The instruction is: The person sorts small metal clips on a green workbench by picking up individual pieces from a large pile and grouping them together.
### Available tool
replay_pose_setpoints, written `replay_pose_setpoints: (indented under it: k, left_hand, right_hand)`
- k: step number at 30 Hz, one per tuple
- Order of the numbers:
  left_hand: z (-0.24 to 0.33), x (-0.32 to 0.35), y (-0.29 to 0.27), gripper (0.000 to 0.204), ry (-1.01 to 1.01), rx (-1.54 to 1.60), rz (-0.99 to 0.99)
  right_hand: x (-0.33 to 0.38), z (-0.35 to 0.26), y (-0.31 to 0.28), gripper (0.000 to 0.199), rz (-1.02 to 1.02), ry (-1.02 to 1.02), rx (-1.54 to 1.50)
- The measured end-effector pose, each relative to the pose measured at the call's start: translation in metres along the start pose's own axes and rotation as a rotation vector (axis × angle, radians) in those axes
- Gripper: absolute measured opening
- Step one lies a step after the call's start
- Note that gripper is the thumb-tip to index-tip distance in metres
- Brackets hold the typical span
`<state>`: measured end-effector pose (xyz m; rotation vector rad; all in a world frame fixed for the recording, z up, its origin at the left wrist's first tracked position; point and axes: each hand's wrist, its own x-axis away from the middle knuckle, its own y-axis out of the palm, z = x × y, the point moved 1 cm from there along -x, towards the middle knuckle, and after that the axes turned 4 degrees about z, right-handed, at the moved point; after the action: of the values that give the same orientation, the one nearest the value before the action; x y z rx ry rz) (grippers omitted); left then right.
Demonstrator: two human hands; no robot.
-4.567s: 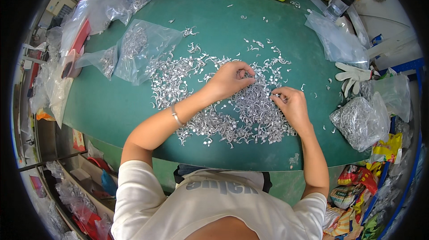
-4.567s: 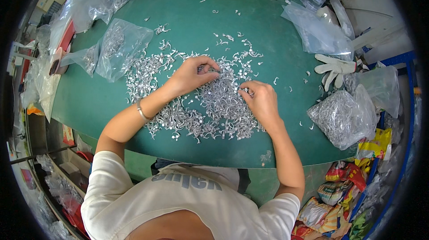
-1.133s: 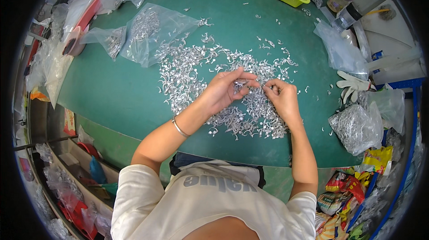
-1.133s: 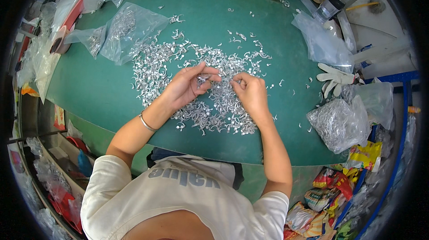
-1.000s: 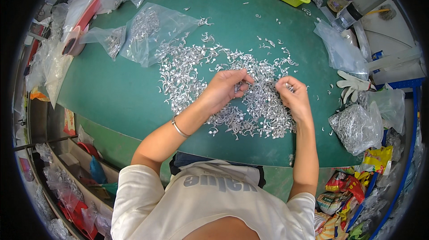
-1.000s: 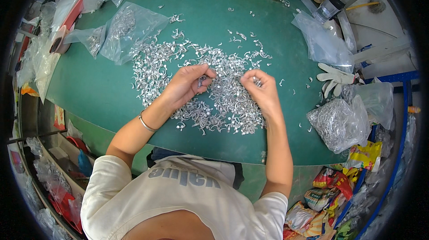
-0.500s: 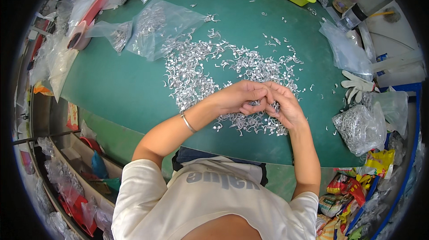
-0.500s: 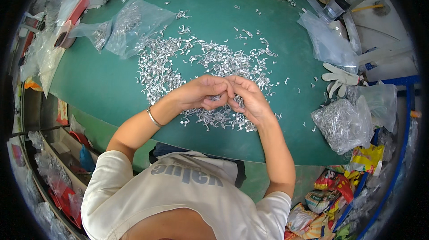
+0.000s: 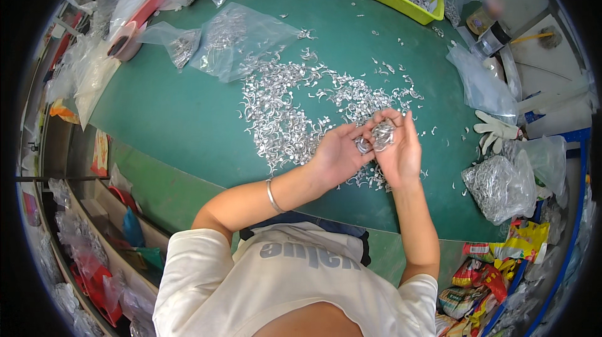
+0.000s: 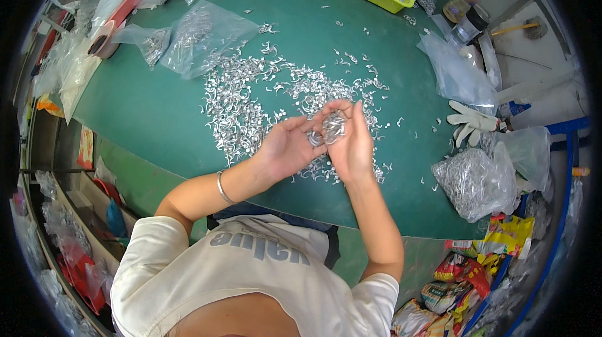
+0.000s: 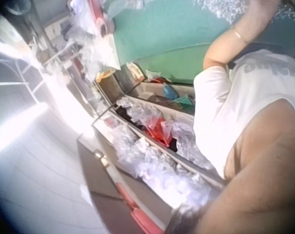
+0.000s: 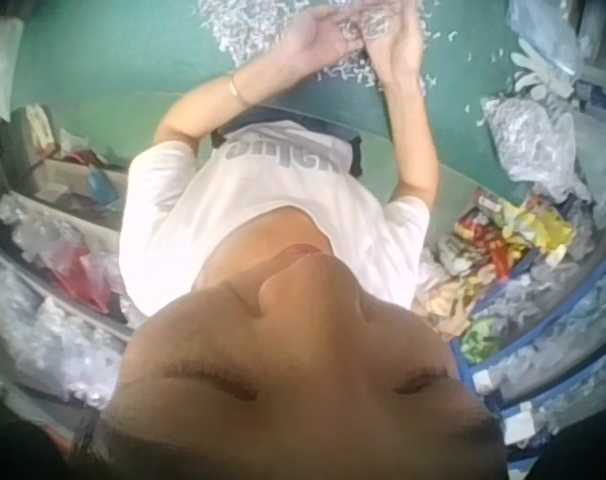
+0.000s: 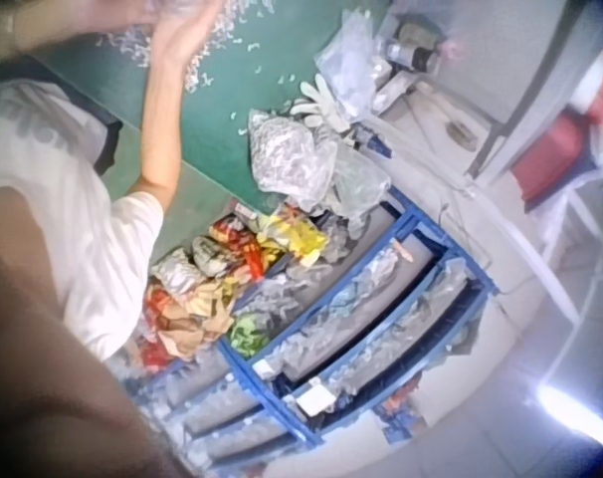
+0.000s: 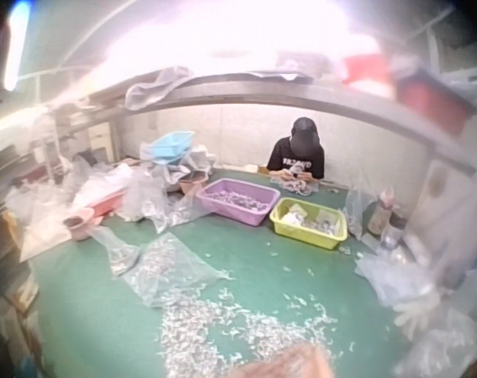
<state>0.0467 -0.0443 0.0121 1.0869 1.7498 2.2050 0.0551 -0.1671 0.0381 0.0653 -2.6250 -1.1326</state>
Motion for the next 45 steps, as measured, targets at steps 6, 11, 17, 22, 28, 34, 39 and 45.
replay_pose_setpoints:
  k: [6,11,17,22,28,34,39,45]
  left_hand:
    - [-0.009,-0.006,0.004,0.029,0.092,-0.058,-0.022]
    - [-0.005,-0.007,-0.007,0.022,0.103,0.149,0.026]
    - [0.059,0.006,-0.011,0.012,0.288,0.146,-0.001]
    - [0.172,0.000,-0.018,0.008,0.925,0.029,0.286]
    - [0.286,-0.019,-0.003,0.015,1.296,0.003,0.472]
    - [0.227,0.007,0.009,0.033,1.079,-0.357,0.409]
    - [0.143,0.049,-0.011,0.025,0.969,-1.047,0.236]
    - [0.097,0.041,-0.026,0.024,0.988,-2.110,-0.099]
  right_hand:
    - [0.012,0.008,0.015,0.045,-0.222,-0.420,0.921]
    - [0.019,0.008,0.031,0.044,-0.276,-0.778,1.182]
    - [0.015,0.006,0.016,0.041,-0.061,-0.686,0.900]
    - [0.005,0.005,0.005,0.033,-0.062,-0.542,0.873]
    - [-0.001,0.004,-0.002,0.024,0.003,-0.553,0.879]
    - [0.005,-0.011,-0.015,0.013,0.045,-0.447,1.279]
    - [-0.001,-0.010,-0.010,0.016,-0.077,-0.389,1.510]
    - [-0.024,0.017,0.003,0.013,-0.233,-0.736,1.871]
